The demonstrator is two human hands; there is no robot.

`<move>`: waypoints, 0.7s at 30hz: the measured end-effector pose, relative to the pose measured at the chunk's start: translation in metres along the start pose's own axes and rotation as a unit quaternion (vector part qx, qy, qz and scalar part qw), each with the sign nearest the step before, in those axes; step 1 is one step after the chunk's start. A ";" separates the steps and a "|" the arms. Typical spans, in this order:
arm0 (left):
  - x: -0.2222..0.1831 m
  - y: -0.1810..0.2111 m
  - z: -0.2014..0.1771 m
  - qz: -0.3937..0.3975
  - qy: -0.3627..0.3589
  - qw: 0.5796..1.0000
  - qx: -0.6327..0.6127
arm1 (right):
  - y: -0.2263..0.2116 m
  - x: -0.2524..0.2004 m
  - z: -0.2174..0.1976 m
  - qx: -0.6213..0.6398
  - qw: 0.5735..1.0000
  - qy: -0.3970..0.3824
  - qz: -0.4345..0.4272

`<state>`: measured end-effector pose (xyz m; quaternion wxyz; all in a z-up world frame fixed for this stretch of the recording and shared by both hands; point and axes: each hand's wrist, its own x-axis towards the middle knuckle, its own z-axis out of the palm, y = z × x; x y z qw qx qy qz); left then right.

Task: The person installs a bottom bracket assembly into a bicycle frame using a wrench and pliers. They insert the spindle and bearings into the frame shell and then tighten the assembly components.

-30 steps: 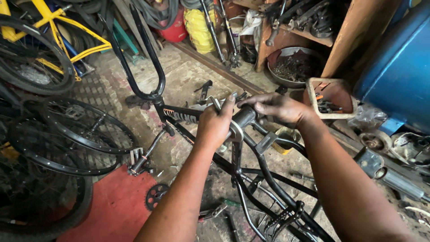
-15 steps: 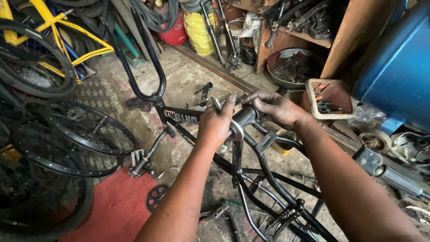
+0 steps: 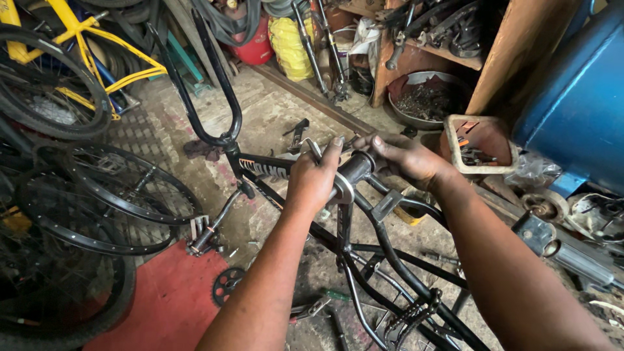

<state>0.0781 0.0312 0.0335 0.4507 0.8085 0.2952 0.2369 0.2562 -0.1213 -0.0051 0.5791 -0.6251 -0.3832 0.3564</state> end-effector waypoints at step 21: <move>0.002 -0.002 0.003 0.004 0.012 1.000 0.006 | -0.009 -0.002 0.005 -0.043 0.996 0.001 -0.075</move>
